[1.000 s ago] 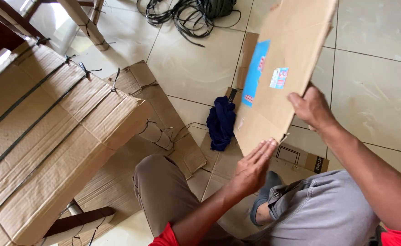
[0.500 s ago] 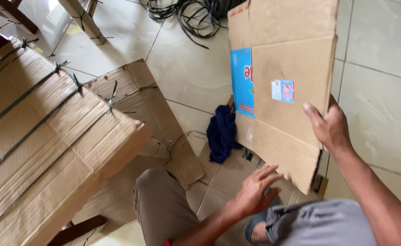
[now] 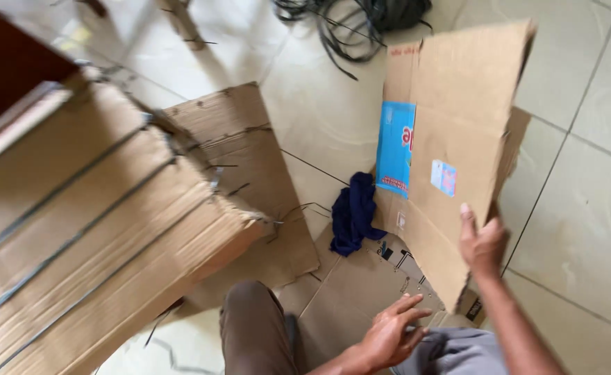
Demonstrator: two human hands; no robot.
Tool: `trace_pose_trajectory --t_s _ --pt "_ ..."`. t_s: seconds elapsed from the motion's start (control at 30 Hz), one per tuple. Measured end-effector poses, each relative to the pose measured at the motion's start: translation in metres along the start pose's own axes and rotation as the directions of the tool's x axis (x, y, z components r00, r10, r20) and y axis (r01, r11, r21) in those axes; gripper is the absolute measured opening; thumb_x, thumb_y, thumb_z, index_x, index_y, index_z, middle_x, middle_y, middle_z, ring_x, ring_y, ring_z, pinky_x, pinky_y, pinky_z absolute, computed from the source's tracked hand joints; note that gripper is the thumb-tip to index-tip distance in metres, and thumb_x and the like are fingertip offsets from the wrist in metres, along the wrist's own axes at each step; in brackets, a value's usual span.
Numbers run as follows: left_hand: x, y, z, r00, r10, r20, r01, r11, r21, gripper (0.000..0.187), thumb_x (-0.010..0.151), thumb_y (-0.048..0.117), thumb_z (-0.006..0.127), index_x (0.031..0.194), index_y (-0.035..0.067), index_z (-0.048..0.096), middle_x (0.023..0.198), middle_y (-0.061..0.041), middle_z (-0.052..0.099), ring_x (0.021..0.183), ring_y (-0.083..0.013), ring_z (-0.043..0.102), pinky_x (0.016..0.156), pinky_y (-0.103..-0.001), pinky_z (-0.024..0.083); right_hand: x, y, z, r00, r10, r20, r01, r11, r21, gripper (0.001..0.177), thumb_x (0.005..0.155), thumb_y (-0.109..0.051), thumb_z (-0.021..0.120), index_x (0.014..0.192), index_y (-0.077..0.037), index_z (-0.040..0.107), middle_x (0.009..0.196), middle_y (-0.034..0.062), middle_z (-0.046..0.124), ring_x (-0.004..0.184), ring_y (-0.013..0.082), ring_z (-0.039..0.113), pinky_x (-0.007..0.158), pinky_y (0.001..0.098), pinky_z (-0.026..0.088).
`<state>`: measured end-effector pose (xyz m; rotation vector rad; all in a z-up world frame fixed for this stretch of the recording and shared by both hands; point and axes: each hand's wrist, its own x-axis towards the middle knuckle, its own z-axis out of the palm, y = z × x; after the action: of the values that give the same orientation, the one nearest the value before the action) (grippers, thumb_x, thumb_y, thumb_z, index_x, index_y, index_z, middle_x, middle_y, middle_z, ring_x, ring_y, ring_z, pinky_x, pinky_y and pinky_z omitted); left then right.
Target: Wrapping wooden chairs with cardboard and plastic straps for protection
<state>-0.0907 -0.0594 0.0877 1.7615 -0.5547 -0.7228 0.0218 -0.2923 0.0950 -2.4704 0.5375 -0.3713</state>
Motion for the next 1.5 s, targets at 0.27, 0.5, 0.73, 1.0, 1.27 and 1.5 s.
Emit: trace_pose_trajectory --t_s 0.27,0.5,0.73,1.0,1.27,1.5 --pt "-0.071 0.101 -0.093 0.96 -0.045 -0.277 0.084 0.988 0.132 0.059 0.09 0.031 0.074 0.14 0.008 0.053 0.152 -0.018 0.047 0.142 -0.043 0.04 0.111 -0.057 0.041 -0.069 -0.109 -0.059 0.994 -0.097 0.043 0.096 0.995 0.024 0.017 0.109 -0.013 0.056 0.108 0.003 0.062 0.068 0.0119 0.062 0.045 0.0242 0.053 0.041 0.036 0.044" --pt "-0.101 0.306 -0.178 0.89 -0.204 -0.409 0.114 0.966 -0.234 0.102 0.075 0.046 0.08 0.154 0.001 0.033 0.155 -0.024 0.044 0.138 -0.0385 0.05 0.109 -0.051 0.047 -0.134 -0.239 -0.17 0.933 -0.324 0.156 0.325 0.946 0.019 0.022 0.099 -0.017 0.06 0.118 -0.007 0.065 0.108 0.006 0.073 0.088 0.021 0.069 0.075 0.0356 0.056" --pt "-0.15 0.396 -0.193 0.719 -0.483 -0.5 0.235 0.846 -0.479 0.063 0.092 0.03 0.069 0.141 0.002 0.041 0.13 -0.024 0.06 0.115 -0.0397 0.067 0.097 -0.055 0.061 -0.175 -0.335 -0.238 0.847 -0.501 0.18 0.51 0.86 -0.003 0.037 0.1 -0.02 0.057 0.136 -0.011 0.058 0.131 0.0053 0.069 0.108 0.0233 0.07 0.098 0.0377 0.058" --pt "-0.217 0.355 -0.197 0.583 -0.52 -0.624 -0.075 0.73 -0.679 0.025 0.089 0.011 0.07 0.107 -0.005 0.067 0.093 -0.011 0.074 0.077 -0.0156 0.066 0.068 -0.027 0.055 -0.202 -0.39 -0.249 0.758 -0.563 0.329 0.573 0.816 0.076 0.08 0.076 -0.023 0.078 0.15 -0.021 0.05 0.15 0.0071 0.053 0.121 0.0269 0.061 0.099 0.0407 0.048" --pt "-0.269 0.364 -0.248 0.644 -0.458 -0.613 -0.088 0.751 -0.654 0.029 0.091 0.014 0.07 0.111 -0.007 0.067 0.096 -0.014 0.074 0.08 -0.0179 0.067 0.073 -0.029 0.057 -0.217 -0.428 -0.242 0.743 -0.536 0.401 0.543 0.833 0.109 0.102 0.076 -0.073 0.07 0.157 -0.019 0.04 0.157 0.0076 0.044 0.138 0.0273 0.049 0.114 0.0449 0.04" --pt "-0.293 0.352 -0.279 0.519 -0.64 -0.567 -0.147 0.587 -0.796 0.04 0.089 0.019 0.074 0.116 -0.009 0.065 0.105 -0.018 0.07 0.091 -0.0238 0.066 0.086 -0.033 0.054 -0.213 -0.401 -0.239 0.757 -0.453 0.471 0.495 0.868 0.039 0.108 0.074 -0.083 0.06 0.159 -0.022 0.034 0.161 0.0077 0.039 0.132 0.0246 0.053 0.115 0.048 0.04"
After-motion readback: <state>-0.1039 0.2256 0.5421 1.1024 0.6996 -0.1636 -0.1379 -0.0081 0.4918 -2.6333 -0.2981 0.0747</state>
